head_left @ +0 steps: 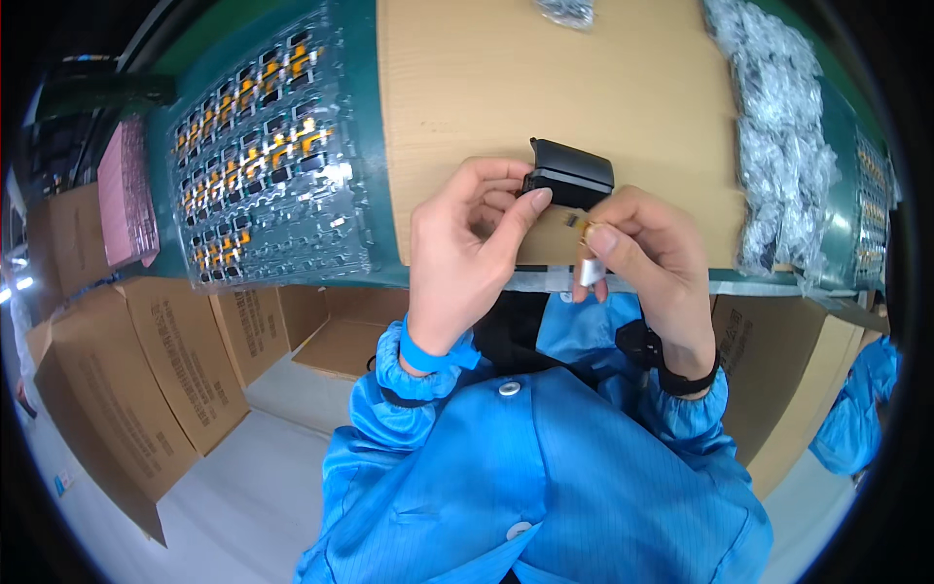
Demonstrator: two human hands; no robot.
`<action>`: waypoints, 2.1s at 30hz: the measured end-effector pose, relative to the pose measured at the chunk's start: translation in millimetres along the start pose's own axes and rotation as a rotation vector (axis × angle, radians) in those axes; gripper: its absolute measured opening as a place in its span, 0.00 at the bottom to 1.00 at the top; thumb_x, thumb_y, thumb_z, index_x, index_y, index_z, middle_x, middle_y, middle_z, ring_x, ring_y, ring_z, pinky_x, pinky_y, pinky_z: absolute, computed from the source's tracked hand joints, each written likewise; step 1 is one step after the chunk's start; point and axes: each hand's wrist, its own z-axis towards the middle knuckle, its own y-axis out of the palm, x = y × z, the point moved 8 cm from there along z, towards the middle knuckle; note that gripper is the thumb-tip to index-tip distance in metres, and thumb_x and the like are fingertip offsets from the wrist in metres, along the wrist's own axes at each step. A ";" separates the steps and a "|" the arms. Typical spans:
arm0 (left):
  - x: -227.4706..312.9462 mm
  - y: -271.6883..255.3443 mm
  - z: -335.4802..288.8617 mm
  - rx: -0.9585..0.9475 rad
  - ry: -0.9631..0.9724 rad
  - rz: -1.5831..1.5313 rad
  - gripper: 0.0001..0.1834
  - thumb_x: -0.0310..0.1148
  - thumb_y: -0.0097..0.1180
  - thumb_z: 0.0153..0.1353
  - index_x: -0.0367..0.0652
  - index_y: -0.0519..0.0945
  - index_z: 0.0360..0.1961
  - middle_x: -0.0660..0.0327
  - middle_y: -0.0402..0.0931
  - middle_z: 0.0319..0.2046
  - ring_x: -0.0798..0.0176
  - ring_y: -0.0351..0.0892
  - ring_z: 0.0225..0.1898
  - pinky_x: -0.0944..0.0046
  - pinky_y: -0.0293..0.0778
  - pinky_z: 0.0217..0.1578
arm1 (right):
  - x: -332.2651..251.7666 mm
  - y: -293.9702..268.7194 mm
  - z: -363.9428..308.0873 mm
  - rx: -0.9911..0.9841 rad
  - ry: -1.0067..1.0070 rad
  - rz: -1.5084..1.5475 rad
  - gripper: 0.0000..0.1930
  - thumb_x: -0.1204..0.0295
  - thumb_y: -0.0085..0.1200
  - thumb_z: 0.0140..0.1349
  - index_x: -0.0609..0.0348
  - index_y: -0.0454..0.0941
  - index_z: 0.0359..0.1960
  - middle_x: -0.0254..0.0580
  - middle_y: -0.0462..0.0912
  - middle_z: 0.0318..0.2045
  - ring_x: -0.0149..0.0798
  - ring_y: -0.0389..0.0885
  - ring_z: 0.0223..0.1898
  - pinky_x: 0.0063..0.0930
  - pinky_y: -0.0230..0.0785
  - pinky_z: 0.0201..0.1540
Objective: Assembling small electronic components into plastic housings on a production line.
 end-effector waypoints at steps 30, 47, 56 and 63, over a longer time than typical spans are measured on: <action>25.1 -9.0 -26.9 0.067 0.189 -0.156 0.12 0.19 0.62 0.58 0.31 0.80 0.43 0.54 0.84 0.34 0.67 0.85 0.34 0.70 0.79 0.37 | -8.6 6.4 3.9 0.198 0.048 -0.209 0.10 0.71 0.63 0.61 0.68 0.84 0.30 0.36 0.83 0.21 0.22 0.78 0.21 0.16 0.70 0.22; 29.6 -18.9 -35.2 0.150 0.064 -0.530 0.09 0.20 0.60 0.62 0.29 0.78 0.43 0.52 0.85 0.32 0.69 0.82 0.29 0.72 0.78 0.31 | -8.8 15.9 7.8 0.260 -0.171 0.037 0.13 0.74 0.66 0.58 0.66 0.82 0.43 0.40 0.86 0.35 0.28 0.84 0.36 0.23 0.77 0.41; 33.4 -20.7 -37.8 0.191 0.103 -0.487 0.08 0.20 0.60 0.62 0.30 0.78 0.42 0.52 0.85 0.31 0.68 0.82 0.29 0.71 0.79 0.33 | -8.3 22.8 6.8 0.220 -0.066 0.101 0.12 0.78 0.62 0.61 0.69 0.80 0.46 0.42 0.85 0.39 0.29 0.82 0.40 0.25 0.75 0.46; 36.2 -26.7 -38.9 0.218 0.090 -0.485 0.09 0.20 0.61 0.61 0.30 0.79 0.42 0.52 0.84 0.30 0.68 0.82 0.29 0.71 0.79 0.32 | -12.3 26.9 10.8 0.244 -0.120 -0.002 0.12 0.78 0.63 0.60 0.69 0.80 0.45 0.41 0.85 0.37 0.29 0.82 0.39 0.23 0.75 0.44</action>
